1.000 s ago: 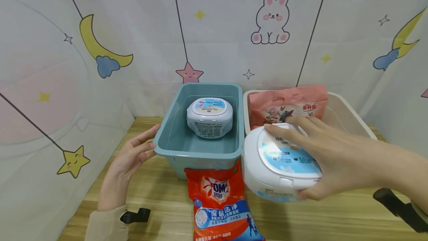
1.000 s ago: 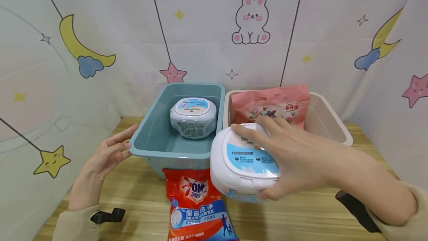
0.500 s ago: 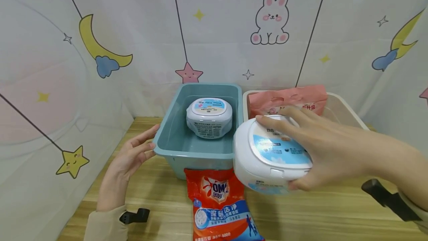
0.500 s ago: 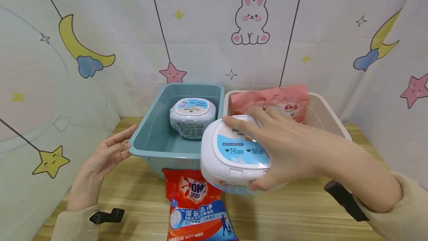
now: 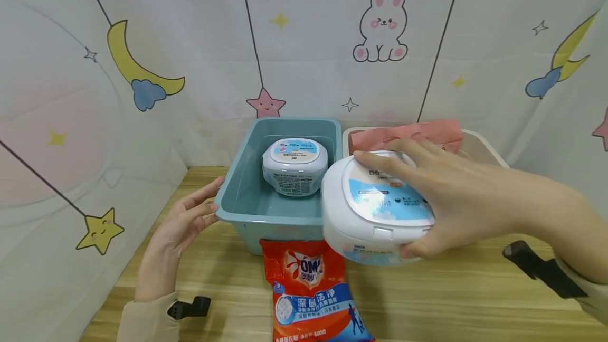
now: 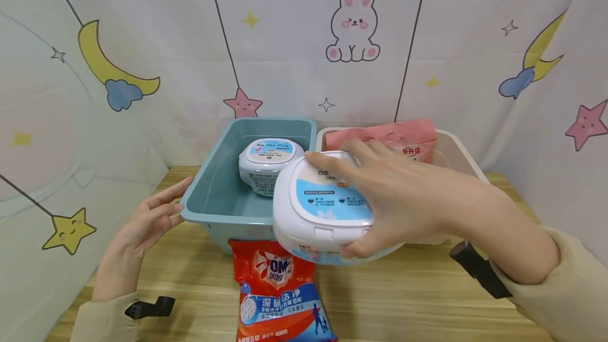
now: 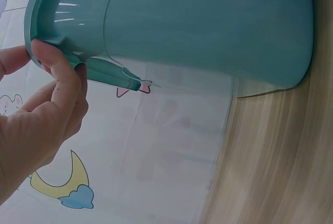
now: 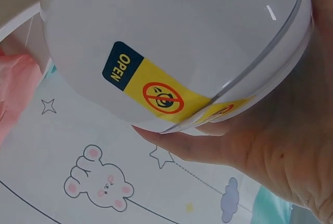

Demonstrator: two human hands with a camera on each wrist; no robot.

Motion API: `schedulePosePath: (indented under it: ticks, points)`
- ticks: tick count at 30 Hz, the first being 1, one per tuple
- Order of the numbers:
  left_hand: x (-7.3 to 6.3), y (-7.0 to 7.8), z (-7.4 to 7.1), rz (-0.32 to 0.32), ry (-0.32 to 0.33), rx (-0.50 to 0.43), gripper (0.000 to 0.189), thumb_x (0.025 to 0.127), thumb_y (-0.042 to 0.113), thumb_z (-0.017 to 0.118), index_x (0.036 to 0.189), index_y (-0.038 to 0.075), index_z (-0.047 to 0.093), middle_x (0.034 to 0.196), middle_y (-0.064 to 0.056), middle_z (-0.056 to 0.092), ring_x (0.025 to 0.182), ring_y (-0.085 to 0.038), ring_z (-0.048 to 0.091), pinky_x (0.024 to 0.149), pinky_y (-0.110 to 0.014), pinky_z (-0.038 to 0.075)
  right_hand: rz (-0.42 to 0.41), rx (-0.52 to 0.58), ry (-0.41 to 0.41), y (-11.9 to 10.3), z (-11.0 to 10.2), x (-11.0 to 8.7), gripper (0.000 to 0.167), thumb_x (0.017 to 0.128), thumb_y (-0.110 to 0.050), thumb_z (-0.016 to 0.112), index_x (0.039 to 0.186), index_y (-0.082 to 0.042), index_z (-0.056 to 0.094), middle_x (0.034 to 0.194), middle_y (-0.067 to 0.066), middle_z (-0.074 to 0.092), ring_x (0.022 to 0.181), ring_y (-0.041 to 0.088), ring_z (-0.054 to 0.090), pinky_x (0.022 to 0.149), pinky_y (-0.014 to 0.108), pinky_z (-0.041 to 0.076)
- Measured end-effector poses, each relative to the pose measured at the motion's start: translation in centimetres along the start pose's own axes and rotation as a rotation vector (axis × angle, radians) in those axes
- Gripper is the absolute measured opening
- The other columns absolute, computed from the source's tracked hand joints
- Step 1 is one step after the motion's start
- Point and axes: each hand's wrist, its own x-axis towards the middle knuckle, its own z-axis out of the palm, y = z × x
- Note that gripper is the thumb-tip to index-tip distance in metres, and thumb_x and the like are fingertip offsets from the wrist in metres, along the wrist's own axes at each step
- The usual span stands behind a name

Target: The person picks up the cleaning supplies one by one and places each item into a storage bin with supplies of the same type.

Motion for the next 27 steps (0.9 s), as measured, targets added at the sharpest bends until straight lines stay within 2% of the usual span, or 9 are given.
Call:
schedulePosePath:
  ticks: [6,13,21,23,27]
  points:
    - [-0.1,0.0,0.0,-0.001,0.005,-0.006,0.056,0.096,-0.002,0.048,0.149,0.002,0.03,0.124,0.002,0.051,0.108,-0.007,0.061,0.087,-0.024,0.054,-0.004,0.012,-0.008,-0.5,-0.6,0.7,0.108,0.058,-0.071,0.076,0.146,-0.054,0.017,0.135,-0.011,0.038,0.113,0.01,0.042,0.083,0.034,0.048]
    - [0.0,0.0,0.0,-0.013,0.017,-0.017,0.056,0.096,-0.002,0.048,0.149,0.001,0.03,0.123,0.003,0.052,0.108,-0.007,0.061,0.087,-0.024,0.054,-0.011,0.012,-0.004,-1.0,-1.5,1.8,0.111,0.059,-0.068,0.078,0.146,-0.056,0.011,0.147,-0.009,0.03,0.114,0.013,0.044,0.083,0.033,0.048]
    - [-0.1,0.1,0.0,-0.012,0.013,-0.026,0.055,0.096,-0.002,0.048,0.149,0.003,0.031,0.123,0.003,0.052,0.107,-0.007,0.061,0.087,-0.024,0.054,-0.097,0.012,0.057,-0.8,-1.9,3.5,0.105,0.064,-0.066,0.076,0.149,-0.049,0.017,0.146,-0.003,0.033,0.116,0.017,0.042,0.082,0.033,0.046]
    - [-0.1,0.1,0.0,-0.009,0.013,-0.025,0.055,0.096,-0.002,0.048,0.149,0.003,0.032,0.123,0.003,0.052,0.107,-0.007,0.062,0.087,-0.024,0.054,-0.095,0.024,0.057,-0.9,-2.1,3.8,0.105,0.063,-0.066,0.076,0.149,-0.049,0.016,0.144,-0.003,0.033,0.114,0.016,0.042,0.081,0.032,0.046]
    - [0.0,0.1,0.0,-0.004,0.006,-0.022,0.054,0.096,-0.002,0.047,0.148,0.004,0.033,0.123,0.003,0.052,0.107,-0.007,0.062,0.087,-0.024,0.054,-0.077,0.036,0.038,-1.1,-2.4,4.7,0.107,0.063,-0.066,0.076,0.149,-0.05,0.014,0.147,0.001,0.03,0.12,0.021,0.039,0.085,0.038,0.049]
